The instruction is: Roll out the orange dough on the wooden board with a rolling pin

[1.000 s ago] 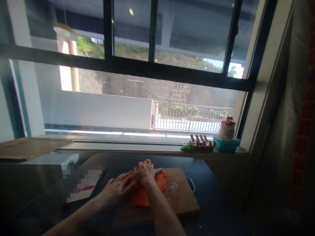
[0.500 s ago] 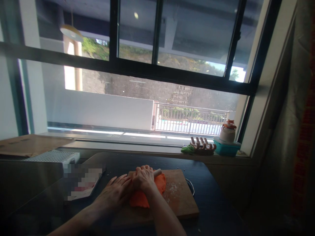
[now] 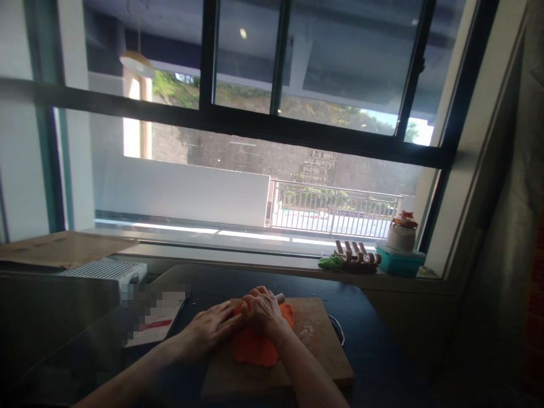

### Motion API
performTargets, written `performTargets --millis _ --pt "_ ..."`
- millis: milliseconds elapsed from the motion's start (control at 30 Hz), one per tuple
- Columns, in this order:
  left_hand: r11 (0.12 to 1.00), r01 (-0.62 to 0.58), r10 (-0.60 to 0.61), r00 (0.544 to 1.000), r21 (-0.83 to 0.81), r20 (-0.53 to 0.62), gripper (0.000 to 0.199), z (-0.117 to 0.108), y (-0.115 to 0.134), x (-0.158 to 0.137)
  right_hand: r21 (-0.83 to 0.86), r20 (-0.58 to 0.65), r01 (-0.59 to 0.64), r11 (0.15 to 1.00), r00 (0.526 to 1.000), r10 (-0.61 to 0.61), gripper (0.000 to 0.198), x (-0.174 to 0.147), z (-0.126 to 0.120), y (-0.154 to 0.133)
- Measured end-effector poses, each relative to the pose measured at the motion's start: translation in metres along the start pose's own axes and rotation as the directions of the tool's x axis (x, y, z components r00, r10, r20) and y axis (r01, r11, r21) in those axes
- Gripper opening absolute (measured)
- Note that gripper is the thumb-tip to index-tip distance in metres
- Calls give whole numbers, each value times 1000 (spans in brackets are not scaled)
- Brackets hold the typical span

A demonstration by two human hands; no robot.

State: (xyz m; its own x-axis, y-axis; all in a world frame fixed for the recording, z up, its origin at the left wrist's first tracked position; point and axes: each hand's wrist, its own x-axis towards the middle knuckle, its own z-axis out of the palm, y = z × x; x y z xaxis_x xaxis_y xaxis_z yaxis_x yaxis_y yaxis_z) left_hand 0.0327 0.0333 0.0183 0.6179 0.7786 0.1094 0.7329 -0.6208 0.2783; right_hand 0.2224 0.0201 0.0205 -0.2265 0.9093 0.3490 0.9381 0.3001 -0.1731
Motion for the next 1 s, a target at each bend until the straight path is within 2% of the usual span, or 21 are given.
performTargets --millis 100,200,300,367,467,567,733,900,1000 --pt "1000 15 -16 999 20 50 67 0 5 -4 -56 4 -13 998 1000 14 36 -9 -5 11" --pt "995 -28 31 999 98 -34 58 1 10 -9 -64 23 -18 998 1000 20 37 -8 -7 13" --pt "990 -16 29 996 139 -86 54 1 13 -10 -78 32 -62 995 997 65 38 0 -7 9" --pt "993 14 -8 999 114 -50 58 0 12 -6 -106 77 -106 989 990 114 38 8 -6 6" --pt "996 82 -85 994 36 68 70 -2 3 3 -134 135 -145 980 977 163 37 20 -5 4" --pt "990 143 -139 983 -21 119 81 -4 -6 10 -134 134 -171 976 973 189 36 30 -3 1" --pt "988 156 -155 986 -12 61 81 -5 -5 8 -128 121 -196 972 970 212 36 35 0 1" --pt "993 26 -19 998 117 -59 59 0 16 -7 -125 100 -203 971 971 216 38 25 2 6" --pt "990 -10 27 993 142 -116 54 4 21 -13 -128 86 -210 969 971 222 39 21 3 6"
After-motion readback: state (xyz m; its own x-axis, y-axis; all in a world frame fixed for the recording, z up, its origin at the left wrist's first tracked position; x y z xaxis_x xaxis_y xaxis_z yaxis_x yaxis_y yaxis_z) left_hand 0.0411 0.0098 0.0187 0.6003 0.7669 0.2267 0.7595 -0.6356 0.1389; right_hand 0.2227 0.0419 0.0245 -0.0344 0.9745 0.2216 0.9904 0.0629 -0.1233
